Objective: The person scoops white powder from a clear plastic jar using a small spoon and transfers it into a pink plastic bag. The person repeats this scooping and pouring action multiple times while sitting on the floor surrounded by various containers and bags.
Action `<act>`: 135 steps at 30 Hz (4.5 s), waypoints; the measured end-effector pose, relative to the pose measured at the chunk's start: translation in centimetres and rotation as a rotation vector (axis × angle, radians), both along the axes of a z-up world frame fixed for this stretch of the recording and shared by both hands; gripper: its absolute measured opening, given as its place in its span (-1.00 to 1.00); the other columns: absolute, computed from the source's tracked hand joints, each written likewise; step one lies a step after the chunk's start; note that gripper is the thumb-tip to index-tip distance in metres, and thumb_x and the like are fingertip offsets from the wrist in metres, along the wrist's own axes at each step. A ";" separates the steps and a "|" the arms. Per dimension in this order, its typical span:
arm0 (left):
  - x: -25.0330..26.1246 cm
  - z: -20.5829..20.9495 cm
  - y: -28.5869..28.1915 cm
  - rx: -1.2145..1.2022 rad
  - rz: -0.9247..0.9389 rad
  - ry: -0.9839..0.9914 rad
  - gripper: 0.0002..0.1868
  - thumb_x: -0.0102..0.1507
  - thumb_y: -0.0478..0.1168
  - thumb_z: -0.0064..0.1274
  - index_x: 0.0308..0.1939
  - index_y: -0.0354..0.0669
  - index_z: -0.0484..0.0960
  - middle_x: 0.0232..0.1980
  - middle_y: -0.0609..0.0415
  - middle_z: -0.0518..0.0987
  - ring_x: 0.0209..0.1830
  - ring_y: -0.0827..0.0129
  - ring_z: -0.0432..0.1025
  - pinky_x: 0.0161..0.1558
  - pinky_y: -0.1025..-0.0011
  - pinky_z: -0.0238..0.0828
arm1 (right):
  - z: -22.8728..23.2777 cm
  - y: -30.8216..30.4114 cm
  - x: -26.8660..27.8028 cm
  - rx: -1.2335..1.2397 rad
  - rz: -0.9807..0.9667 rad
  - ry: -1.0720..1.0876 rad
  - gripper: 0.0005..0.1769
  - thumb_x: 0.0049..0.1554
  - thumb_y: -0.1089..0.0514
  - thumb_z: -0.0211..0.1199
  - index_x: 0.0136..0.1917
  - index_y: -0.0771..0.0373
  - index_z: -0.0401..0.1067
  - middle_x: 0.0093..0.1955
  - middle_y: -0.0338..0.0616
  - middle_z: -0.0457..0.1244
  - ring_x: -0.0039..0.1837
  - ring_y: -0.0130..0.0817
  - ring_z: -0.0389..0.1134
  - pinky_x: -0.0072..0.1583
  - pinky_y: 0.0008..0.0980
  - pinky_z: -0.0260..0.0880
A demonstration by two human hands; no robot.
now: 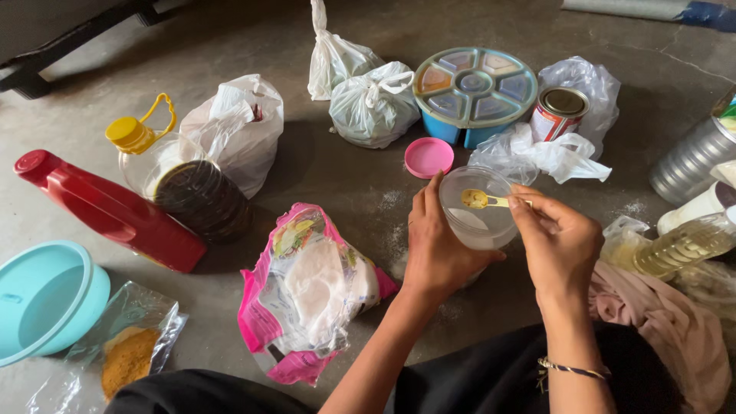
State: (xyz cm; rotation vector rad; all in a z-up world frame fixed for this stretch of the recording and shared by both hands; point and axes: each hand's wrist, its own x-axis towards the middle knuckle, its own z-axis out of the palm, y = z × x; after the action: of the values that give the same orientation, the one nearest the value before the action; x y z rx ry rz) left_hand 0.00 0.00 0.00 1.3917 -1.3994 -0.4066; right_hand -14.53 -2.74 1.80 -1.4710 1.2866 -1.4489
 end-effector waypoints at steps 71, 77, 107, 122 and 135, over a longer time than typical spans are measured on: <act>22.1 3.8 8.6 0.257 0.131 -0.276 -0.43 -0.03 -0.57 -0.09 0.06 -0.27 0.65 0.03 -0.30 0.61 0.02 -0.22 0.47 0.01 0.03 0.44 | -0.7 3.7 16.5 -0.324 0.166 0.832 -0.88 -0.04 0.27 0.29 -0.38 0.36 0.53 -0.11 0.24 0.30 -0.03 0.15 0.38 0.00 0.01 0.39; 21.2 3.2 5.9 0.100 0.116 -0.304 -0.47 0.04 -0.55 -0.09 0.06 -0.24 0.70 -0.02 -0.31 0.62 0.05 -0.18 0.51 0.12 0.05 0.45 | 1.6 4.6 17.2 -0.379 0.195 0.984 -0.90 -0.02 0.28 0.30 -0.37 0.31 0.52 0.03 0.17 0.27 0.08 0.15 0.36 0.07 0.01 0.39; 13.5 0.3 0.6 0.067 0.177 -0.300 -0.67 0.08 -0.22 0.21 -0.08 -0.21 0.68 0.06 -0.21 0.60 0.09 -0.16 0.46 0.07 0.05 0.41 | 2.6 -3.8 16.6 -0.068 0.524 1.375 -0.79 -0.01 0.20 0.33 -0.10 0.32 0.60 0.03 0.19 0.40 0.13 0.11 0.45 0.07 0.05 0.48; 23.2 0.6 0.7 0.288 -0.020 -0.441 -0.42 0.03 -0.47 -0.01 0.14 -0.07 0.66 0.13 -0.17 0.60 0.17 -0.03 0.48 0.16 0.14 0.42 | 5.5 -1.0 18.7 -0.413 0.510 1.494 -0.85 0.00 0.35 0.25 -0.16 0.36 0.61 -0.12 0.30 0.38 -0.02 0.17 0.47 -0.01 0.00 0.50; 22.0 2.6 3.5 0.131 -0.065 -0.369 -0.41 0.01 -0.53 -0.07 0.10 -0.14 0.69 0.06 -0.28 0.61 0.14 -0.10 0.48 0.17 0.13 0.41 | 3.3 -3.0 20.8 -0.606 0.671 1.536 -0.84 0.03 0.20 0.25 -0.29 0.28 0.58 -0.22 0.22 0.36 -0.14 0.17 0.44 -0.12 0.00 0.43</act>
State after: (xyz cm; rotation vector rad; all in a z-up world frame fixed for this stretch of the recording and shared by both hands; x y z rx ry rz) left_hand 22.04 3.46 2.64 1.5882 -1.7461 -0.2958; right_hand 6.22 -5.75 5.14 -3.2520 0.7748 -0.0020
